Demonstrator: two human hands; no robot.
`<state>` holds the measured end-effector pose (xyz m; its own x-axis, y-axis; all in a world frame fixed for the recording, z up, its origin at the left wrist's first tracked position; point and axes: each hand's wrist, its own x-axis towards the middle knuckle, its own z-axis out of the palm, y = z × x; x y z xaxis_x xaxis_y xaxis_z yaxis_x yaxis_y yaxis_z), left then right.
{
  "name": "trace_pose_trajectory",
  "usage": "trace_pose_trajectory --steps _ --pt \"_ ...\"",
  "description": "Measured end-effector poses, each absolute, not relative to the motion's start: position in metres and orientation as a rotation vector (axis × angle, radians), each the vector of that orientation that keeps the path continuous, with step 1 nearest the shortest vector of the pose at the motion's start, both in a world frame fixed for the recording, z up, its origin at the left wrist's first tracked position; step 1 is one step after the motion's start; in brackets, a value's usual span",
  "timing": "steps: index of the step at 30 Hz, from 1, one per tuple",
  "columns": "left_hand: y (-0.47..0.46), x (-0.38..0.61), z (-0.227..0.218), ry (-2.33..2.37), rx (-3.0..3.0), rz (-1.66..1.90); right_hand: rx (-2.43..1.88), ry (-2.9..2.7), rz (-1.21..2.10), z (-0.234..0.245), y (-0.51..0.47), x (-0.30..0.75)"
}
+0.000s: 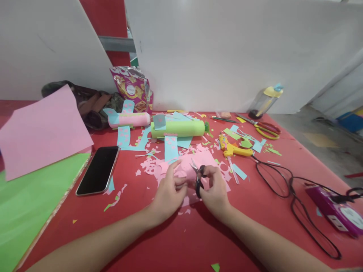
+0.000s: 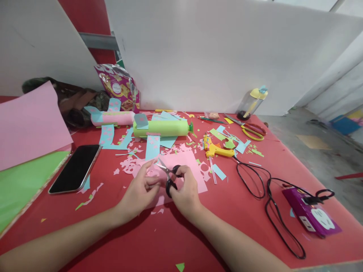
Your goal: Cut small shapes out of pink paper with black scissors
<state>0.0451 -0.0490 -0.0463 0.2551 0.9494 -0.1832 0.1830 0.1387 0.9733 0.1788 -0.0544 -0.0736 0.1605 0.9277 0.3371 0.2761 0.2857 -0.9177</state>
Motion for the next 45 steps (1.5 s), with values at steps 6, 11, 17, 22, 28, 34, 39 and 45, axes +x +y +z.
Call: trace_pose_trajectory --steps 6,11,17,22,28,34,39,45 --pt "-0.028 0.03 -0.04 1.334 1.324 1.042 -1.19 -1.158 0.826 -0.069 -0.05 0.18" --pt "-0.013 0.016 -0.034 1.354 1.319 1.17 -1.144 -1.053 0.99 -0.062 -0.048 0.179" --pt "-0.001 0.008 -0.031 1.332 1.258 1.31 -1.121 -1.077 1.199 -0.06 -0.051 0.176" --pt "0.0 0.008 -0.03 1.242 1.163 1.35 -1.072 -1.081 1.331 -0.058 -0.057 0.175" --pt "0.001 0.008 -0.022 1.145 0.917 1.333 -1.017 -1.141 1.399 -0.059 -0.059 0.174" --pt "0.004 0.005 -0.018 1.066 0.702 1.251 -0.95 -1.16 1.601 -0.057 -0.065 0.172" --pt "0.005 0.007 -0.02 1.007 0.681 1.309 -0.89 -1.105 1.759 -0.053 -0.068 0.17" --pt "0.001 0.01 -0.016 1.036 0.724 1.294 -0.905 -1.178 1.796 -0.052 -0.07 0.17"
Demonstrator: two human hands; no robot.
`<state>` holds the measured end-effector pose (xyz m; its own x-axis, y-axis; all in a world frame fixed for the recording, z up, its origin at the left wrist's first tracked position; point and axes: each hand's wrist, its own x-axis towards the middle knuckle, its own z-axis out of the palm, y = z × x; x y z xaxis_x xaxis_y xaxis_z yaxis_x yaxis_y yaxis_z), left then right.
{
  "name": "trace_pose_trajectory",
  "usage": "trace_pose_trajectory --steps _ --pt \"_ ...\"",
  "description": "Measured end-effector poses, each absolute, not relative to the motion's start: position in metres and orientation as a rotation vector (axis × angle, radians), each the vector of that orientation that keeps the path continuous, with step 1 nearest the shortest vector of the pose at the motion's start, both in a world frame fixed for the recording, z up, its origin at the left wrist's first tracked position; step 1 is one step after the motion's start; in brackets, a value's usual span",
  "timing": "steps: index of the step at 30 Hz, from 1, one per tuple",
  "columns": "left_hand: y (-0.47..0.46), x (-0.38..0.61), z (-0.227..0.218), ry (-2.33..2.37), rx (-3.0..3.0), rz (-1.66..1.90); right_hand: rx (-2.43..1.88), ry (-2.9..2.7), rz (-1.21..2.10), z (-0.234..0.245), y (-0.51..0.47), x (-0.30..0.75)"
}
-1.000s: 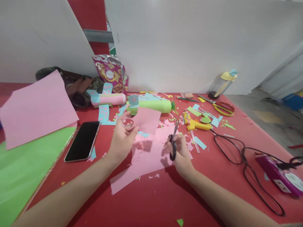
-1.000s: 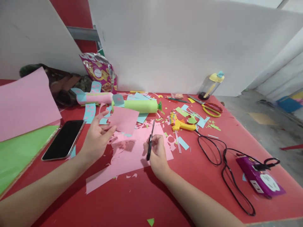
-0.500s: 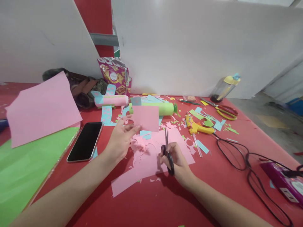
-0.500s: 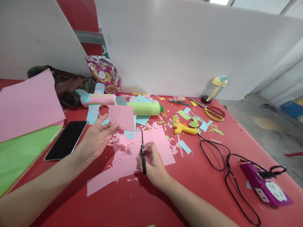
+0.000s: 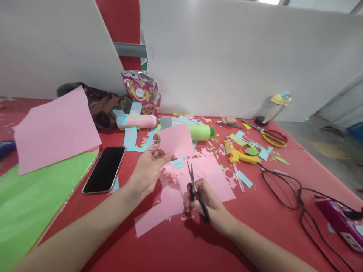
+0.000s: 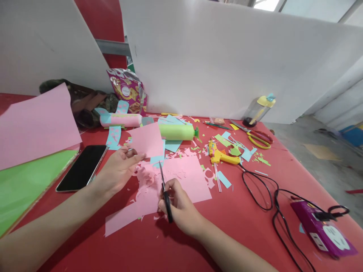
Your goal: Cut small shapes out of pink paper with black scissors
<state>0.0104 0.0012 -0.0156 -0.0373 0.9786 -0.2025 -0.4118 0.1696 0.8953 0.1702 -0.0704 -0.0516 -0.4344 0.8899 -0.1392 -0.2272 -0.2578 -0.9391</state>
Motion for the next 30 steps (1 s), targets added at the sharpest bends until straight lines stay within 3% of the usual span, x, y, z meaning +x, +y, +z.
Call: trace_pose_trajectory --steps 16,30 --pt "-0.014 0.021 -0.015 1.021 0.666 1.276 -0.972 -1.297 1.774 -0.052 -0.072 0.169" --pt "-0.028 0.032 -0.017 1.163 0.68 1.044 -0.924 -1.216 1.785 -0.05 -0.073 0.167"
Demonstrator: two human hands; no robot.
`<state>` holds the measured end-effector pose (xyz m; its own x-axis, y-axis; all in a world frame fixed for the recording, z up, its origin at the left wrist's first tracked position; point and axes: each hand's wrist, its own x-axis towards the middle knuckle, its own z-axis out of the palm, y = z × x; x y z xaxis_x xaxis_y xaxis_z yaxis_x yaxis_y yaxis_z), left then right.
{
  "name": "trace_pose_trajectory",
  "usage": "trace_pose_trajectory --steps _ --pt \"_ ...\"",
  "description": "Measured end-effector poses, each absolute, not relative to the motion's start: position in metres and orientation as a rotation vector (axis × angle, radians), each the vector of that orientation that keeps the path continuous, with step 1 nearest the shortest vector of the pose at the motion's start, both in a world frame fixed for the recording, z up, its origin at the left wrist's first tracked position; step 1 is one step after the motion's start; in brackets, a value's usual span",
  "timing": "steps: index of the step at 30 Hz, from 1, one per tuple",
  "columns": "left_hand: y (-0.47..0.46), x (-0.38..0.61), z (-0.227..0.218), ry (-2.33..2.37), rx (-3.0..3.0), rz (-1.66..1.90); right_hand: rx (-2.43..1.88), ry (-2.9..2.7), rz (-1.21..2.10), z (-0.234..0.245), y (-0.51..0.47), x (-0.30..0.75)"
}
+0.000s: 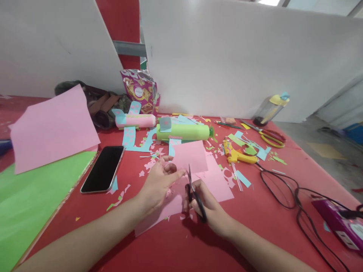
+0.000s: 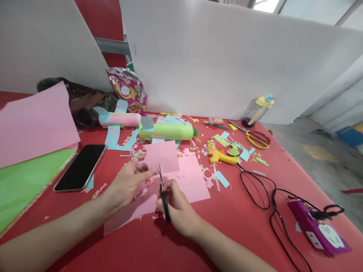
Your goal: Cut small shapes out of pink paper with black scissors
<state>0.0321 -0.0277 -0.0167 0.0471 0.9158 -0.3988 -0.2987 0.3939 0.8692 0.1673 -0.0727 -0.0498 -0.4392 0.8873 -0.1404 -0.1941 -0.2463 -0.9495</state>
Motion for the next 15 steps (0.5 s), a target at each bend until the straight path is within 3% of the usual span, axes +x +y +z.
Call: trace_pose_trajectory --steps 15 --pt "-0.0302 0.0361 -0.0171 1.129 0.581 1.044 -0.961 -1.16 1.753 -0.0567 -0.0739 0.1625"
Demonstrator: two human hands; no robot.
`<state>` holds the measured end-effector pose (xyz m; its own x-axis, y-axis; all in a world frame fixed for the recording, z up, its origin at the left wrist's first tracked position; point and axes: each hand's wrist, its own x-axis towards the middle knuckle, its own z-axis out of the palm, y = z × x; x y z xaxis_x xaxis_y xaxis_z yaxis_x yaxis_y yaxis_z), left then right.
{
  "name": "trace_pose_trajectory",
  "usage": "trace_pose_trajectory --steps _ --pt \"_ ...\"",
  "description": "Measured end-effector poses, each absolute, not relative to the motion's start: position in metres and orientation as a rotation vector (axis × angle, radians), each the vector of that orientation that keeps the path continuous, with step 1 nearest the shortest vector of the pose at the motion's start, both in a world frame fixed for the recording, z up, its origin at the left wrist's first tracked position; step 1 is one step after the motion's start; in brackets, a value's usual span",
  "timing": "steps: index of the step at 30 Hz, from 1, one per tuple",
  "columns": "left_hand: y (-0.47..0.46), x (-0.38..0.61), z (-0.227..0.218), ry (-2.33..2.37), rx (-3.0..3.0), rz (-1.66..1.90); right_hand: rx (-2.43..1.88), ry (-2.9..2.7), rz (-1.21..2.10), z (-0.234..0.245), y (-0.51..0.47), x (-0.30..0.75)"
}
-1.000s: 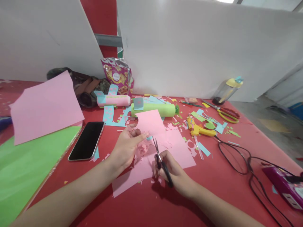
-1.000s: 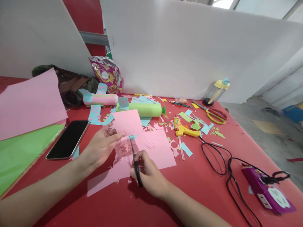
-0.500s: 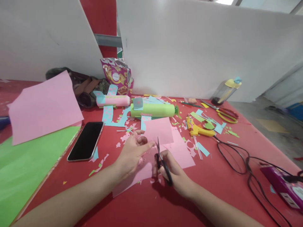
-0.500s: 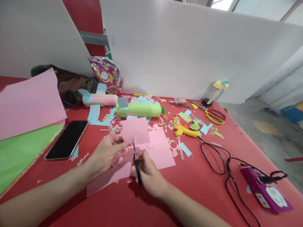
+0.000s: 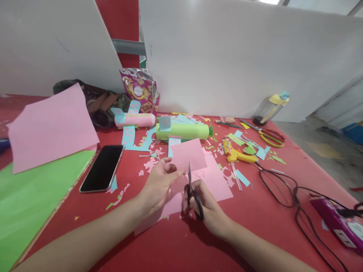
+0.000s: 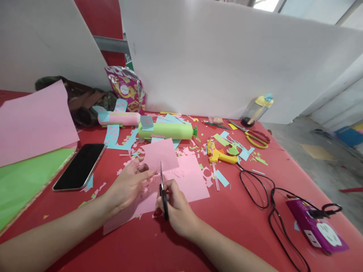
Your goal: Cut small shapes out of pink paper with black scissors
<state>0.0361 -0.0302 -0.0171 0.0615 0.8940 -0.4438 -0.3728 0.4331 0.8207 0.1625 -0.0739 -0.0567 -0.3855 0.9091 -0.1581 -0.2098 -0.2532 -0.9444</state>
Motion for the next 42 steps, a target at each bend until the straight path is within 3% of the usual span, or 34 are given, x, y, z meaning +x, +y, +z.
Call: trace_pose_trajectory --steps 28,42 --pt "-0.019 0.02 -0.021 1.142 0.95 1.055 -0.973 -1.173 1.709 -0.066 -0.077 0.162" --pt "-0.022 0.022 -0.015 1.101 0.843 0.988 -0.895 -1.118 1.768 -0.066 -0.075 0.162"
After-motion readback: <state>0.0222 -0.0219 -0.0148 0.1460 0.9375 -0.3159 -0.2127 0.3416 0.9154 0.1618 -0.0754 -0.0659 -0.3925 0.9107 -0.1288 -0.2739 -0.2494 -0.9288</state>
